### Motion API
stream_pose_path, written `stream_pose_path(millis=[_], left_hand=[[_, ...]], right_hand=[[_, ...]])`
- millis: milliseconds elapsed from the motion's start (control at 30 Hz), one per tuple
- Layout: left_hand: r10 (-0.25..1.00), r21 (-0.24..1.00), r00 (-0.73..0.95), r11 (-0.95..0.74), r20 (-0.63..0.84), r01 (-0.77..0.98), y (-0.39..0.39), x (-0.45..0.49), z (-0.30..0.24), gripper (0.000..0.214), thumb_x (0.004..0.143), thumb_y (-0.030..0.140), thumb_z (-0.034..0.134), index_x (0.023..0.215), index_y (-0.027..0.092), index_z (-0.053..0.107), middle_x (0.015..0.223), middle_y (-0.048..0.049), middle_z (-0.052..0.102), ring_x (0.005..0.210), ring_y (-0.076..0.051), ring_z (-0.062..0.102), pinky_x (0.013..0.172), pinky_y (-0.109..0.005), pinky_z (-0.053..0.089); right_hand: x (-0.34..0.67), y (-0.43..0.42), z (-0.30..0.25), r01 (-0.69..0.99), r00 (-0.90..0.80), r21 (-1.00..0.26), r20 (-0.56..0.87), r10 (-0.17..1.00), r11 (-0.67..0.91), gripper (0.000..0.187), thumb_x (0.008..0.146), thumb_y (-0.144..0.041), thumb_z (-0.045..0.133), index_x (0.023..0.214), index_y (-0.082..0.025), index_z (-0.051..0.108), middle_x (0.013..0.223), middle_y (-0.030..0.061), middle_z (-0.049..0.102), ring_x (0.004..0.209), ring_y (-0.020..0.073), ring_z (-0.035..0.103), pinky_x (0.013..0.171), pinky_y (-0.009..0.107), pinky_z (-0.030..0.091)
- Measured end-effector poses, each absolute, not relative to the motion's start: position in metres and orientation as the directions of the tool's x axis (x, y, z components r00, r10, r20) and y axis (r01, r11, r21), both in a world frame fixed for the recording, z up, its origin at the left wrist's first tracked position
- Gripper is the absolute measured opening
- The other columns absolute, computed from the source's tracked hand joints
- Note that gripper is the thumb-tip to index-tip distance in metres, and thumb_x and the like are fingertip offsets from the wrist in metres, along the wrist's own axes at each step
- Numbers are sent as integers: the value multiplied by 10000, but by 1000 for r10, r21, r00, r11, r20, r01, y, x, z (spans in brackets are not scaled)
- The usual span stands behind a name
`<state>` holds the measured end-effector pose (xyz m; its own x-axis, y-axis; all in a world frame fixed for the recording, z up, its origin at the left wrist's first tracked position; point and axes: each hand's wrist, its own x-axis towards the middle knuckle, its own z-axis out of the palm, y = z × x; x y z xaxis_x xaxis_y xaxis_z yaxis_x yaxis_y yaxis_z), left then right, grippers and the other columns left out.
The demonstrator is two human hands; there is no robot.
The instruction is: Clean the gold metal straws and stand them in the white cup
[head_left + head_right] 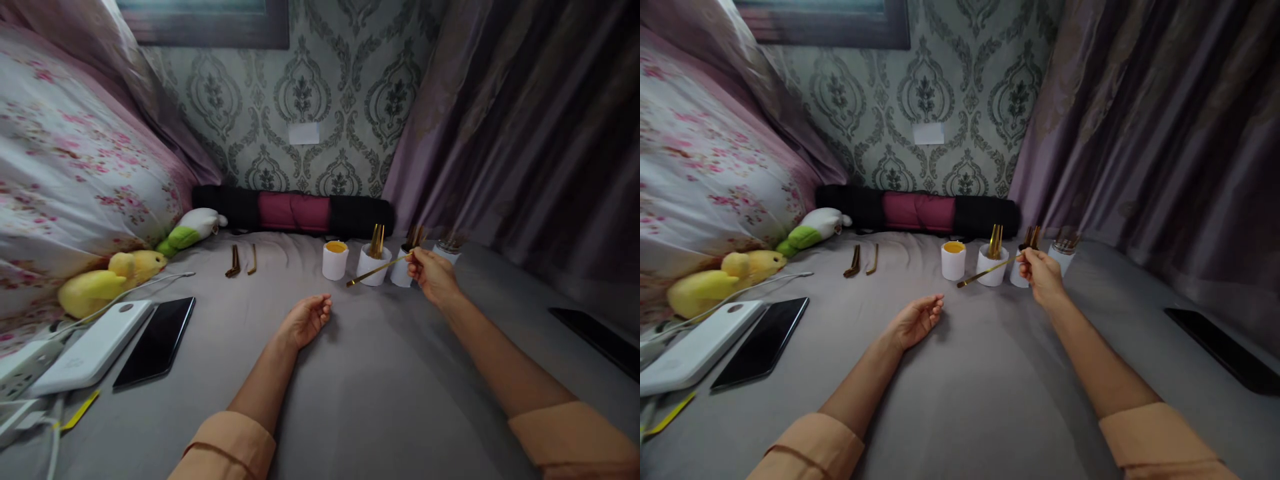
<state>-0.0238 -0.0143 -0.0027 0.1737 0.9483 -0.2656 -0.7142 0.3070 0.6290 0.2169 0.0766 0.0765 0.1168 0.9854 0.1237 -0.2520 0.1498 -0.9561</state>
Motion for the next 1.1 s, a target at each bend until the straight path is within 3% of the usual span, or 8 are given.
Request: stream_pose_path(millis=[667,900,1100], left_hand=[[934,558,195,338,-300,-758,-13,-26,1,82,763,78,478,817,84,539,655,-23,543,505,-43,485,448,-141,403],[935,555,191,334,-300,-762,-13,-26,0,86,773,83,465,819,82,538,658,-27,542,506,-44,485,442,-144,397],[937,558,194,330,-291,-761,-13,-26,-1,91,770,84,469,832,82,535,669,-25,541,513,-45,490,451,-146,404]], right_hand=[[250,96,123,-115,423,-951,213,881,286,110,743,-177,526,635,-159,518,556,-15,549,375,31,418,343,141,365],[254,113,139,175,476,-883,464,747,437,141,754,-217,493,634,-146,519,565,10,559,373,36,403,333,150,328],[238,122,140,399,361,-799,588,724,450,139,768,-239,475,701,-143,550,596,11,588,400,49,442,375,164,357]])
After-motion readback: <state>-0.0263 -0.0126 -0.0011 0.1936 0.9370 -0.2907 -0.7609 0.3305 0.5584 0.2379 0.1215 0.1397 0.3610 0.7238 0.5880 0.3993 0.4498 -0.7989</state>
